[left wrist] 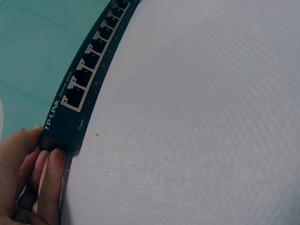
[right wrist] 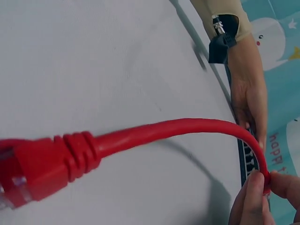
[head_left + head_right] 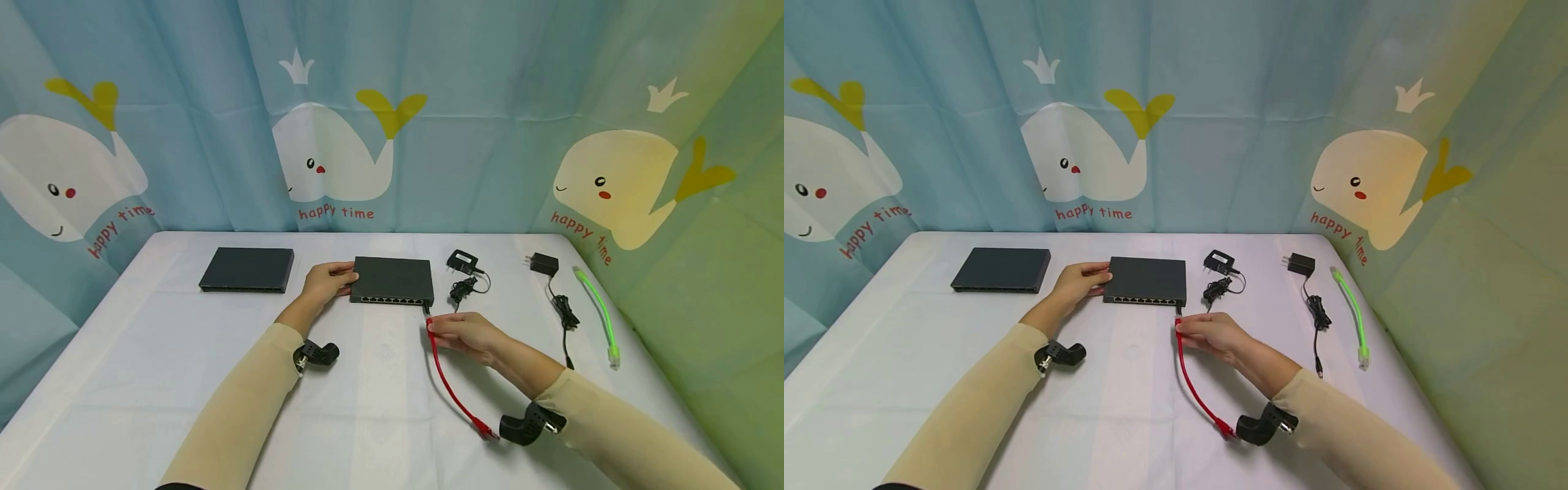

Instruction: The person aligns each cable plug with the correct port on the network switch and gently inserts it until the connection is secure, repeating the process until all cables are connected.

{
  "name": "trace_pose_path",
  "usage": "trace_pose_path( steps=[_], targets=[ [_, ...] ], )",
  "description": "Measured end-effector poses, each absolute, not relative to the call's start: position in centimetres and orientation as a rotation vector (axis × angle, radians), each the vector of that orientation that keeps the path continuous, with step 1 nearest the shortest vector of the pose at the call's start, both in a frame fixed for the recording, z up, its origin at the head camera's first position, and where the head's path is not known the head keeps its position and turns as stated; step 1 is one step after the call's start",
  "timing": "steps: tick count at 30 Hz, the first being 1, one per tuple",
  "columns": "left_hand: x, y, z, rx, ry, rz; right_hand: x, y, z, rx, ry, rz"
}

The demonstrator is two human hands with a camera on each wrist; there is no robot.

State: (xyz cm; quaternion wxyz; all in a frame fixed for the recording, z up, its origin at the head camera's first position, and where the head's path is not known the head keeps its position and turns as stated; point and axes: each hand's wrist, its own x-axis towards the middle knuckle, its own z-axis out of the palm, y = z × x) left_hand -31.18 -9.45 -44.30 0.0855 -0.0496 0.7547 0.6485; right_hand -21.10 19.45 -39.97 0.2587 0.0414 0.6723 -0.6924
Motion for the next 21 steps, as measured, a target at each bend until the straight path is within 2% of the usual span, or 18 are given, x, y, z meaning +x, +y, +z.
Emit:
trace_pose_path(
  steps=[21],
  targets=[
    [-31.0, -9.5, -44.1, -0.137, 2.250, 1.929, -21.3, 15.7, -41.0, 0.072, 1.814, -1.875]
  ],
)
